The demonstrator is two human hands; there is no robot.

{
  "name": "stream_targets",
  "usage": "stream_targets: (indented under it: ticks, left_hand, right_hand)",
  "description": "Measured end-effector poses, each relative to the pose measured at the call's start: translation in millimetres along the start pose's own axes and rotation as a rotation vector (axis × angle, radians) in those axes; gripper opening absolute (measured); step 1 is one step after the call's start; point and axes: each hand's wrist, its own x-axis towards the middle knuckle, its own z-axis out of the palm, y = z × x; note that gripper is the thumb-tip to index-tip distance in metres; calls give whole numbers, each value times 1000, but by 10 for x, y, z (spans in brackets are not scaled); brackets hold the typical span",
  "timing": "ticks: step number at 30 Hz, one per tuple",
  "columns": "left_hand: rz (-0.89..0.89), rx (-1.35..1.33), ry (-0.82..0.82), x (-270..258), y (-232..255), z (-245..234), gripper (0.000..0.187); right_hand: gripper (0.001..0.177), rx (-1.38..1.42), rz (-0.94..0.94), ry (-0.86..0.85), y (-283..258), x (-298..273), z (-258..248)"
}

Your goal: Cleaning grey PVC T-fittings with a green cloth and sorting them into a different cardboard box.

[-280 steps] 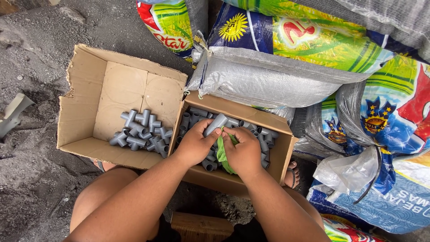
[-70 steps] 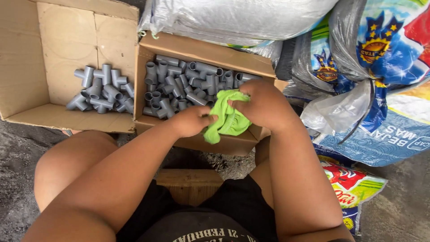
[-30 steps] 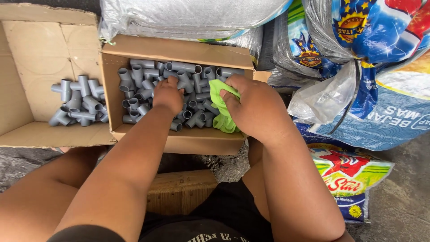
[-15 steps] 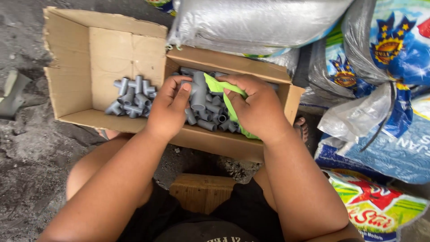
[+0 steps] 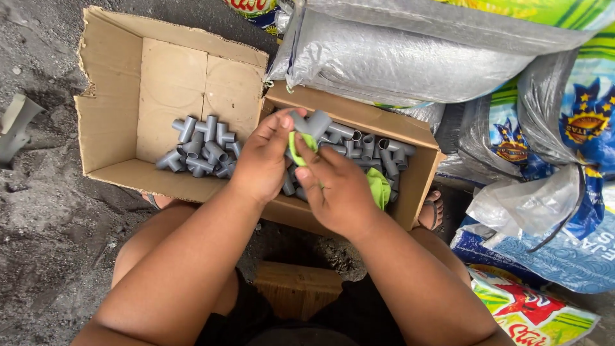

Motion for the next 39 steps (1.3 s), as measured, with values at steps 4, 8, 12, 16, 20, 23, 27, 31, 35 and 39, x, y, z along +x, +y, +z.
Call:
stream_targets:
  ticks: [4,8,12,16,20,23,27,31,35,39]
  left_hand:
    - [48,275,-50,156,75,-15,35]
    - [87,364,-150,257,-47,20,43]
    - [85,317,-173,287,-74,108,42]
    - [77,314,-159,204,12,199,42]
    - [165,398,-180,186,98,232,42]
    - [182,372,-155,206,70,190,43]
    - [168,340,-123,190,17,182,39]
    - [145,296,-156,213,-20,207,40]
    - [148,361,-155,210,30,200,35]
    - [161,392,-146,226,21,196,39]
  right_hand:
    - [30,-56,12,249,206,159,9]
    - [27,116,115,368,190,262,-63]
    - [20,175,148,356,47,244,10]
    - [23,280,206,372,77,296,-135]
    - [21,152,176,445,132,269,-132]
    - [18,147,169,361,-37,285,-93]
    - [16,170,185,291,-30,286,-62]
    - [16,153,238,345,18,303,-159]
    - [15,131,251,373,5,293,-121]
    - [11,109,242,321,-46,305,-57]
